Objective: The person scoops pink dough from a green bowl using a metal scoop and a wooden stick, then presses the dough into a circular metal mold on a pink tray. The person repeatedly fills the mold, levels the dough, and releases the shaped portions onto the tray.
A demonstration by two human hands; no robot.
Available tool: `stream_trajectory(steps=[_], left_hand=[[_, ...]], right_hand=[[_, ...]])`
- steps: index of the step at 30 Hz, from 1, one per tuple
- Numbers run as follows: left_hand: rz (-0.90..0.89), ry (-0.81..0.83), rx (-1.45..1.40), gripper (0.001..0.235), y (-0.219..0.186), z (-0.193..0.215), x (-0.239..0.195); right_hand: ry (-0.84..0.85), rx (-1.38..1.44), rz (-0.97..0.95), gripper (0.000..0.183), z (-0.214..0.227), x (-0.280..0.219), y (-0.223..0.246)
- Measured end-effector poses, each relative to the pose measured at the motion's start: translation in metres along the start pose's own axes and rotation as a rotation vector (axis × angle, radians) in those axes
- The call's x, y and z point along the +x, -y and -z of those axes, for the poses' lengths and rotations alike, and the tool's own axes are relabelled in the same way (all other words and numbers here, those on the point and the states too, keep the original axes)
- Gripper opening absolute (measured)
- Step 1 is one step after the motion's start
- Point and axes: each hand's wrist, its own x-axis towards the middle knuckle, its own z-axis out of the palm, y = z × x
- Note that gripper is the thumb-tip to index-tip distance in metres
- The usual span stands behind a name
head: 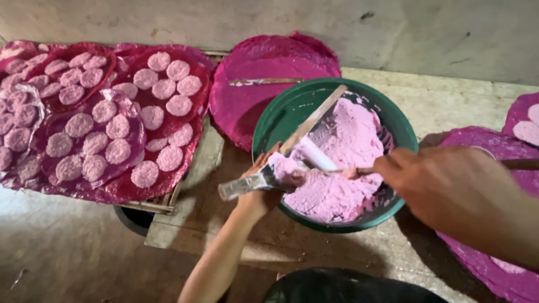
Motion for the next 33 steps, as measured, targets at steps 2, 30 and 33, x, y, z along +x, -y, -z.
stream_trajectory(steps=[2,30,33], left_hand=[[-0.077,0.073,0.206,0.056,-0.011,0.004,0.011],[-0.153,-0.002,0.367,0.057,-0.047,-0.016,0.011],[-0.065,-0.063,0.153,0.050,-0.033,-0.002,0.005]], right_hand=[[0.075,-0.108,-0.025,0.029,0.013,0.003,0.007],[-0.072,-0.153,0.266,0.029,0.033,0.038,0.046],[-0.038,-0.070,0.115,0.039,0.026,0.012,0.021]])
